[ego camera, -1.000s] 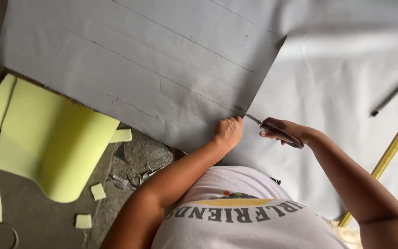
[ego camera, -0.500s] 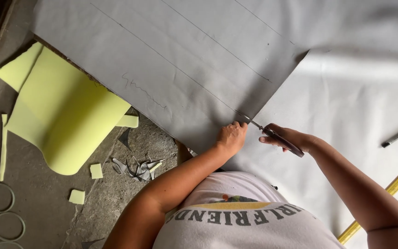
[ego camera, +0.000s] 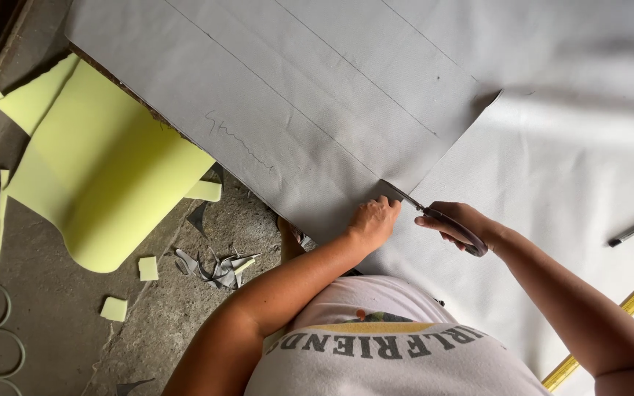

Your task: The person measures and marks a large sheet of white fabric using a yellow ruler and a black marker. They then use large scissors to cut the fabric along the marked lines, separating a rectangular piece from the main sheet.

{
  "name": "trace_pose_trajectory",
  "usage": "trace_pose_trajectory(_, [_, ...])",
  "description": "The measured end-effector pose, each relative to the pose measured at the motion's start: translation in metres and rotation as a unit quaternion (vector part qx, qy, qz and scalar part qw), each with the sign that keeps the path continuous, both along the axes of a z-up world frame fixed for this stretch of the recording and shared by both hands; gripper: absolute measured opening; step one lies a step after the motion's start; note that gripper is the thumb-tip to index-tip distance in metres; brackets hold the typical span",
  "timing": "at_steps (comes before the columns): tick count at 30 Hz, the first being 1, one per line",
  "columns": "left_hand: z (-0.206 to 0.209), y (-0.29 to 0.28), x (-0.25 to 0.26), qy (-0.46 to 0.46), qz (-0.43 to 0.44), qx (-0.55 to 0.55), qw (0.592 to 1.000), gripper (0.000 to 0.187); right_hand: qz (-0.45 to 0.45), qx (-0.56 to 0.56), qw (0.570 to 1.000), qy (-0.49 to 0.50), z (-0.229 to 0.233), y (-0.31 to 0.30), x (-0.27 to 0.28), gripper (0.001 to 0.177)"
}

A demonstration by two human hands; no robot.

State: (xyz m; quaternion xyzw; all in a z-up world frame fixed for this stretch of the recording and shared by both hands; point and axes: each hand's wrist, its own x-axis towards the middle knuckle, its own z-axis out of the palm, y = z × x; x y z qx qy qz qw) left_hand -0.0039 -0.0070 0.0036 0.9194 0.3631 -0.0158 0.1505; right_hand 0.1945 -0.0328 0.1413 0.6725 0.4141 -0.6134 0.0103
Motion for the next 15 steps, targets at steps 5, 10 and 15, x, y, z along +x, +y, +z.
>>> trace_pose_trajectory(5, [0.049,0.011,-0.027,-0.041,-0.007,-0.098,0.994,0.016,-0.007,0.019,1.000,0.002,-0.014,0.012,-0.008,0.049])
trace_pose_trajectory(10, [0.077,0.012,-0.048,-0.085,0.006,-0.163,0.983,0.025,0.005,0.024,1.000,0.020,0.010,0.038,-0.034,0.045])
trace_pose_trajectory(15, [0.086,0.012,-0.071,-0.096,0.014,-0.190,0.977,0.019,0.014,0.032,0.999,0.016,0.012,0.055,-0.051,0.039])
